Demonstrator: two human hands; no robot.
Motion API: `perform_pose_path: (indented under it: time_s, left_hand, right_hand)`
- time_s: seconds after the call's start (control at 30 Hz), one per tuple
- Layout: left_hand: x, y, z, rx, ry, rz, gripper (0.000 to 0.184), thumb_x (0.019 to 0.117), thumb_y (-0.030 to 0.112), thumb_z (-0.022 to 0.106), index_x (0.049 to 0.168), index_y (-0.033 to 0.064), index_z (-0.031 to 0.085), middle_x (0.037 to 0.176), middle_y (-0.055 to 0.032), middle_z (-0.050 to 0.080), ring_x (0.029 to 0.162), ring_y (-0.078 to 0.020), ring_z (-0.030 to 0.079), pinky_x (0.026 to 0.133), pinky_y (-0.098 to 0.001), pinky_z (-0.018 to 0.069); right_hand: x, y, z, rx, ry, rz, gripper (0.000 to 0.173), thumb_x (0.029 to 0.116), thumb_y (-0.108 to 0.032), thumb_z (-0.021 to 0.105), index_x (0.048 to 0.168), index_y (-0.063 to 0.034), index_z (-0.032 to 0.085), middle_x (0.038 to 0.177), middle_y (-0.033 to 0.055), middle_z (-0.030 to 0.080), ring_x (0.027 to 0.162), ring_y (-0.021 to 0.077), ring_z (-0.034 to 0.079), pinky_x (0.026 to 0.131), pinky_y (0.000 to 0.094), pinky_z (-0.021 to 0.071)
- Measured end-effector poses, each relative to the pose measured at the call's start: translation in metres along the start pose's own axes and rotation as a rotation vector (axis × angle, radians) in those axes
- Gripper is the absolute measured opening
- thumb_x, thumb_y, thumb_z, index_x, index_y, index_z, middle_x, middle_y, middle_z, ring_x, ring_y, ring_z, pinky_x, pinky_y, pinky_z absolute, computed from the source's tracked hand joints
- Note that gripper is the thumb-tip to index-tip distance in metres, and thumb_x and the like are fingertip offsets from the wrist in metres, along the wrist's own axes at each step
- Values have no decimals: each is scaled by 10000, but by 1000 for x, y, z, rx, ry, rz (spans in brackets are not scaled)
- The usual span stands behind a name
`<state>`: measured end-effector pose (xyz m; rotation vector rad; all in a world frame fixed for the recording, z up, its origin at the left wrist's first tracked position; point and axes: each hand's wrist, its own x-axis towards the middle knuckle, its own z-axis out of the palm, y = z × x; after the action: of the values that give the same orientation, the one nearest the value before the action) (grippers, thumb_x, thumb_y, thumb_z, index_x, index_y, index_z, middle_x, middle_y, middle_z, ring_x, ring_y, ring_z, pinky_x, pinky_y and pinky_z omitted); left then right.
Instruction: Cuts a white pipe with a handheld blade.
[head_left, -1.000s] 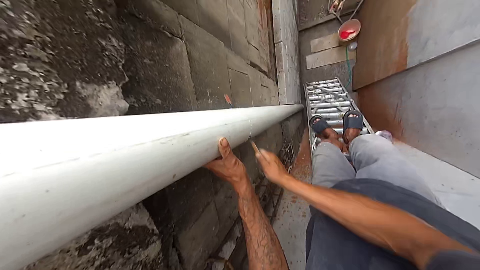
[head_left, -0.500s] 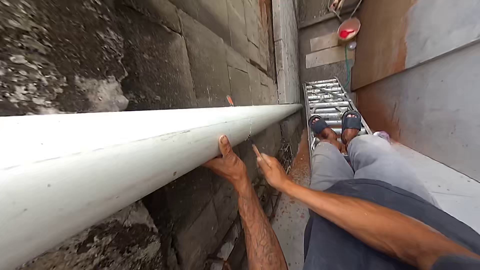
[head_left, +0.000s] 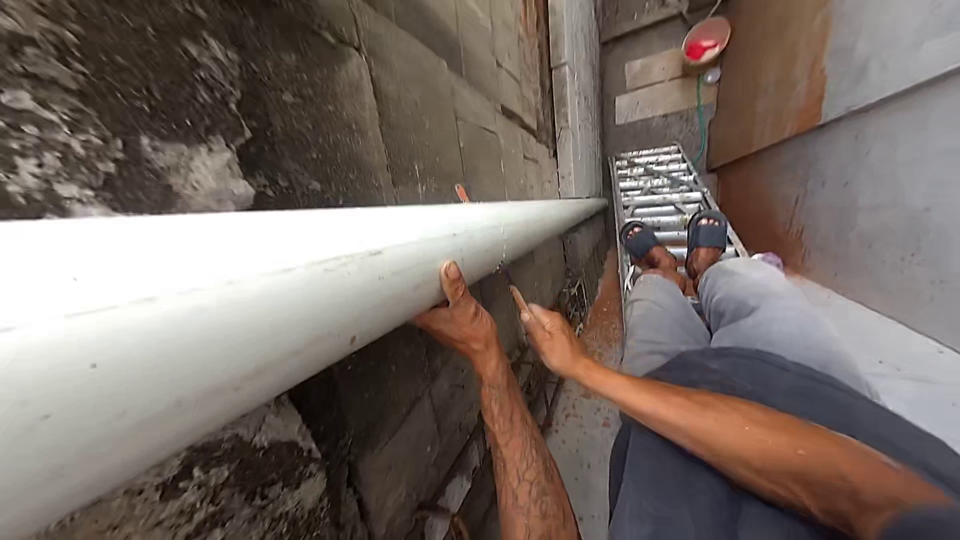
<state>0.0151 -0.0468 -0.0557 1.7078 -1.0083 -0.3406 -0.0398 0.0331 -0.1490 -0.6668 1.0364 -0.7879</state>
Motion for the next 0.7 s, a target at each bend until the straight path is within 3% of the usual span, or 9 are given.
perform_pose_path:
  time_s: [0.07,0.17,0.23,0.33,0.43,0.53,0.6,0.7]
  left_hand:
    - [1,-1,2,-6,-3,-1,890,927,389,725,1538,54,170,1332,-99,548,1180,-121,613,933,-343,582]
    - [-6,0,-9,15,-1,-21,893,930,438,733,1540,66,196,1362,-111,553,1217,-163,611,969,-394,580]
    - [-2,0,-4,24,4,-1,891,924,446,734,1538,68,211,1354,-107,566,1199,-153,620,950,-383,586]
    - [2,0,6,-2,6,16,896,916,428,727,1528,55,188,1324,-88,553,1169,-114,618,921,-335,586]
    - [-5,0,-5,20,-3,-16,900,930,462,725,1535,65,189,1355,-110,551,1204,-163,618,970,-395,581]
    - [-1,1,1,24,3,2,924,916,471,730,1547,69,188,1351,-106,559,1180,-139,626,942,-366,587]
    - [1,1,8,-3,8,16,923,911,447,731,1538,58,176,1341,-96,549,1178,-115,615,942,-340,579]
    - [-5,1,-4,48,11,-19,943,918,477,732,1546,55,170,1390,-115,530,1245,-145,592,1010,-368,554]
  right_hand:
    - [24,-20,-1,2,-5,5,416,1114,-257,339,955,24,601,692,55,498,613,169,508,624,367,472]
    - [24,-10,10,56,4,-21,420,1120,-329,336,940,-25,563,620,49,453,502,166,459,493,347,426]
    - [2,2,7,56,-12,19,368,1095,-272,360,980,-14,597,677,26,479,572,143,484,569,351,462]
    - [25,-15,2,63,0,13,375,1106,-222,353,983,28,604,682,32,484,584,140,485,595,338,462]
    - [24,-1,12,114,10,-30,371,1112,-281,352,934,-27,556,601,18,434,486,132,441,487,317,418]
    - [-1,1,4,17,12,16,372,1092,-258,363,960,-9,606,686,13,485,601,131,497,610,337,468]
    - [21,-21,0,-18,27,13,406,1111,-249,348,967,27,608,704,53,506,625,166,519,636,365,485]
    - [35,-18,9,1,56,-59,423,1122,-310,336,938,-11,573,644,61,460,532,181,468,522,372,432]
